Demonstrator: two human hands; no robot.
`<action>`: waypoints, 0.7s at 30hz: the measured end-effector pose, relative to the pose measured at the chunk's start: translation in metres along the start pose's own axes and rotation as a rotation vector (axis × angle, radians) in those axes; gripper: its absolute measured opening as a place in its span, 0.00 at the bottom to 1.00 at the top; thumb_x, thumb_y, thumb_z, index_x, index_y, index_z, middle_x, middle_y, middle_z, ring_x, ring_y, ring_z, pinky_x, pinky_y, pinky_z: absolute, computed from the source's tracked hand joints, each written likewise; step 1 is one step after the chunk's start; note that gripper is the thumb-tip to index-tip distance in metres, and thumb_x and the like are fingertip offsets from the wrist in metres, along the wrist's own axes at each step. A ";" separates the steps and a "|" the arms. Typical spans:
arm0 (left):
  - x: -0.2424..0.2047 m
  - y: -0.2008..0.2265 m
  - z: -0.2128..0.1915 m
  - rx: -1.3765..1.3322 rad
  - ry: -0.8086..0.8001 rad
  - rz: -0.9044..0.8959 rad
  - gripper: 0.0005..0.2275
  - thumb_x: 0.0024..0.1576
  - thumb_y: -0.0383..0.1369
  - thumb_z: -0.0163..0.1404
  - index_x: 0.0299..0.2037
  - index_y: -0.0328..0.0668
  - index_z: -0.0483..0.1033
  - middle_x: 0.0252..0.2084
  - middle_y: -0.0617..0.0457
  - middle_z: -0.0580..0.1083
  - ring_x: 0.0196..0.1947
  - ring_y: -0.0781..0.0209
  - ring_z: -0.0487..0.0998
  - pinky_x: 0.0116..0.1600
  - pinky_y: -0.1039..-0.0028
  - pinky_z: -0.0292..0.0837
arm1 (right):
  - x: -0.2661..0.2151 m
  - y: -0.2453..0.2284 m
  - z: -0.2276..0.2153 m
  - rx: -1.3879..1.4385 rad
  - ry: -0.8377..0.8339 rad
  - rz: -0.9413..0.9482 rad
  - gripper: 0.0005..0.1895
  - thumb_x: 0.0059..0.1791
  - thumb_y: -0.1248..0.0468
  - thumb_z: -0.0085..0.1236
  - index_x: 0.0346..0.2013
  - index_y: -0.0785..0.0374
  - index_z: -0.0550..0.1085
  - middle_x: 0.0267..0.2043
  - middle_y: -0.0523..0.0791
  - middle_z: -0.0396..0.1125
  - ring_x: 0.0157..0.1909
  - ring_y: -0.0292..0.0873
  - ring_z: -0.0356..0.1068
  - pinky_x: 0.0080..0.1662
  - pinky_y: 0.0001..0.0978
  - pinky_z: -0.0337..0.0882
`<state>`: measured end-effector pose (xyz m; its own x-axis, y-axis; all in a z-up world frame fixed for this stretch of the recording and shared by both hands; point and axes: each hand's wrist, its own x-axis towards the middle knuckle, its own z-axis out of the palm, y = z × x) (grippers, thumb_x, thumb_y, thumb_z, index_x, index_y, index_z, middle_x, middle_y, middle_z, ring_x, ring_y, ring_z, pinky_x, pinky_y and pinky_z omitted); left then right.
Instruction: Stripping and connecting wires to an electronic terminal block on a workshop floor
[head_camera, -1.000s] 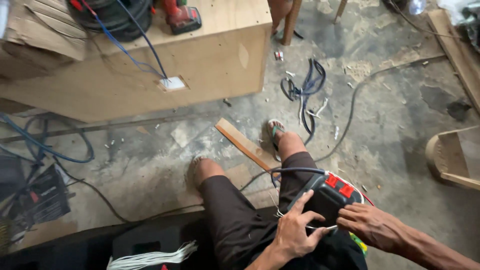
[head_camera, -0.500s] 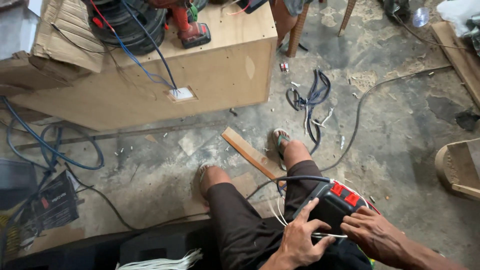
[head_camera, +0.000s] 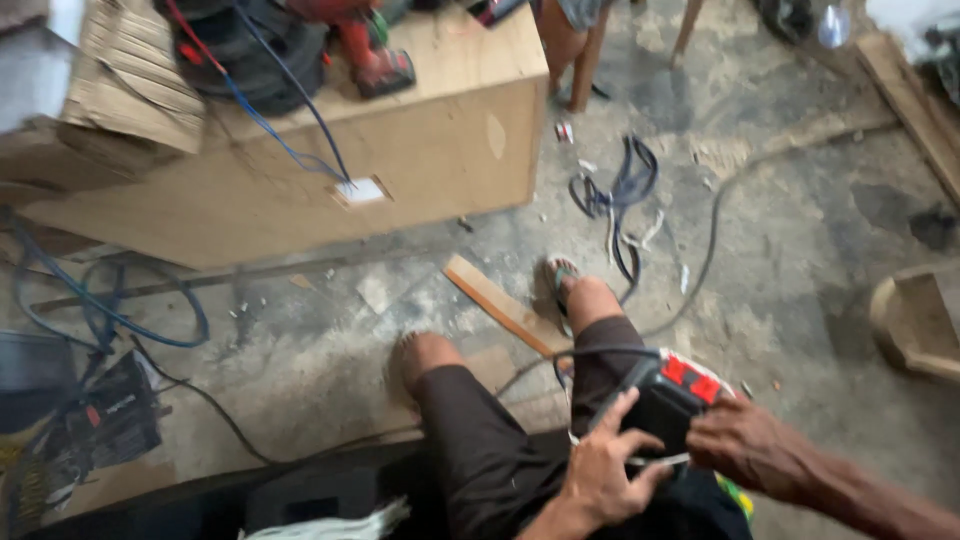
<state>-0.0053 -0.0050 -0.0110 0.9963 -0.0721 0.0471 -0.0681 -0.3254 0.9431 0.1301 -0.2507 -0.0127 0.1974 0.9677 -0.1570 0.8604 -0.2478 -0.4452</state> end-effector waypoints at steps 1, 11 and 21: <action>0.005 -0.005 -0.001 0.007 0.047 0.086 0.10 0.50 0.34 0.59 0.40 0.41 0.80 0.72 0.32 0.61 0.66 0.35 0.69 0.64 0.60 0.68 | -0.001 0.012 0.005 -0.013 0.058 -0.029 0.06 0.47 0.56 0.52 0.36 0.49 0.73 0.39 0.37 0.72 0.40 0.42 0.71 0.48 0.41 0.66; -0.003 0.011 0.000 0.033 0.013 0.021 0.10 0.52 0.34 0.61 0.41 0.40 0.82 0.74 0.41 0.58 0.69 0.44 0.69 0.61 0.68 0.71 | -0.026 -0.051 -0.142 -0.297 0.412 0.506 0.32 0.42 0.53 0.75 0.55 0.66 0.79 0.49 0.49 0.74 0.51 0.49 0.73 0.55 0.42 0.70; -0.002 0.017 0.012 0.222 0.012 0.073 0.17 0.49 0.31 0.63 0.49 0.39 0.77 0.65 0.39 0.62 0.70 0.33 0.62 0.67 0.56 0.67 | -0.023 -0.056 -0.054 -0.143 0.244 0.479 0.28 0.45 0.54 0.65 0.59 0.53 0.71 0.62 0.46 0.64 0.62 0.50 0.66 0.62 0.42 0.70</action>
<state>-0.0088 -0.0215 0.0013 0.9888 -0.0921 0.1178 -0.1486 -0.5189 0.8418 0.1031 -0.2566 0.0634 0.6707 0.7355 -0.0960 0.6997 -0.6703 -0.2471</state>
